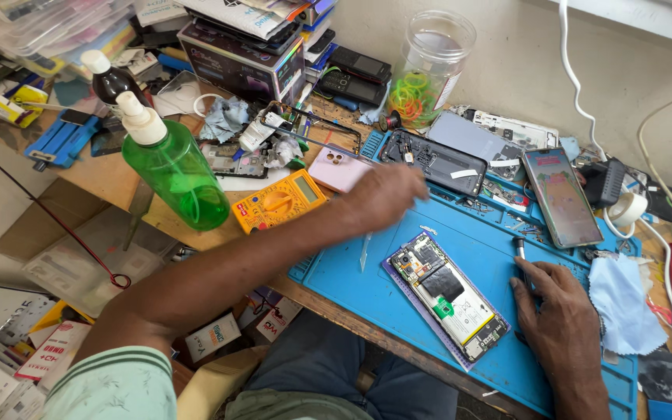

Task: The person works on a disassembled smartphone, using a screwdriver to remove screws and a cloth to wipe the back cover. They connect a charging cable to the device, then continue to remove screws and handle internal components on a cluttered workbench.

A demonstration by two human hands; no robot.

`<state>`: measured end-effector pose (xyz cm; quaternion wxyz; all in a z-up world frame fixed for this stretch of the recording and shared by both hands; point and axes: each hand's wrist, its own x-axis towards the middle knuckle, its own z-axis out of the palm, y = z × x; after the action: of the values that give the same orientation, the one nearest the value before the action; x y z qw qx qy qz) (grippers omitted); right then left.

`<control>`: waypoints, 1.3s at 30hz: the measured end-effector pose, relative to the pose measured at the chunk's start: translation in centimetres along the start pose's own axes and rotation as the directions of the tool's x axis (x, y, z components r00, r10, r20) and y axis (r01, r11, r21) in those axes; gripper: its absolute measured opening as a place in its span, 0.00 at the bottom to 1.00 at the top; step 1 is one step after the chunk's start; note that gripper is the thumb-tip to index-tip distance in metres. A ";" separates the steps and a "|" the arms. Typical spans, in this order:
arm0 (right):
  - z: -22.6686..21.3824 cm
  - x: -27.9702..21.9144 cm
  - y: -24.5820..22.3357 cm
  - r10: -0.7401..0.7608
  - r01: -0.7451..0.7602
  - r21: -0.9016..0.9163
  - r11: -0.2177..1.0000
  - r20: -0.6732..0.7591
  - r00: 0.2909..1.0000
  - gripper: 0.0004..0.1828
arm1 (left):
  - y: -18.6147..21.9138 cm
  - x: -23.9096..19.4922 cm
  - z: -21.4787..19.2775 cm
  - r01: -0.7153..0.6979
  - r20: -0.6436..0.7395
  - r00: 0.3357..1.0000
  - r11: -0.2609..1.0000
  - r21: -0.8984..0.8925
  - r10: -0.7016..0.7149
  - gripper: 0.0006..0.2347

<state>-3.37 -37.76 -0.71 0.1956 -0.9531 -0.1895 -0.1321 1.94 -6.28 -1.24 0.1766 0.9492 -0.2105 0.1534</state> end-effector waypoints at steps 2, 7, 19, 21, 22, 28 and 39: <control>0.1 -0.1 0.3 -0.014 0.014 -0.020 1.000 -0.001 1.000 0.19 | -2.0 -0.4 -2.0 0.078 -0.001 0.997 0.997 0.026 -0.078 0.04; 0.1 0.1 0.5 -0.015 0.015 -0.011 1.000 0.008 1.000 0.19 | -3.5 -1.9 -4.9 0.247 0.184 0.944 0.957 0.151 -0.272 0.12; 0.3 -0.1 0.9 0.011 -0.011 0.028 1.000 0.020 1.000 0.19 | -3.6 -1.8 -4.2 0.310 0.230 0.919 0.947 0.080 -0.320 0.12; 0.2 0.0 0.9 -0.007 0.007 0.037 0.999 -0.002 1.000 0.19 | -4.1 -1.5 -4.9 0.305 0.240 0.919 0.950 0.073 -0.314 0.12; 0.2 0.1 0.9 -0.003 0.003 0.037 0.999 0.002 1.000 0.20 | -4.5 -1.3 -5.5 0.343 0.192 0.918 0.937 0.061 -0.348 0.09; 0.3 0.4 1.2 0.035 -0.035 0.004 0.999 0.053 0.998 0.21 | -8.2 -1.1 -6.8 0.286 -0.032 0.958 0.938 0.195 -0.285 0.08; 0.5 -0.3 2.1 -0.036 0.040 0.079 0.996 -0.053 0.998 0.20 | -9.5 -1.8 -5.3 0.126 -0.311 0.951 0.911 0.393 0.003 0.08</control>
<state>-2.70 -39.46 -1.93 0.2358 -0.9371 -0.2075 -0.1525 3.53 4.47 0.22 0.0096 0.9361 -0.1138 0.3326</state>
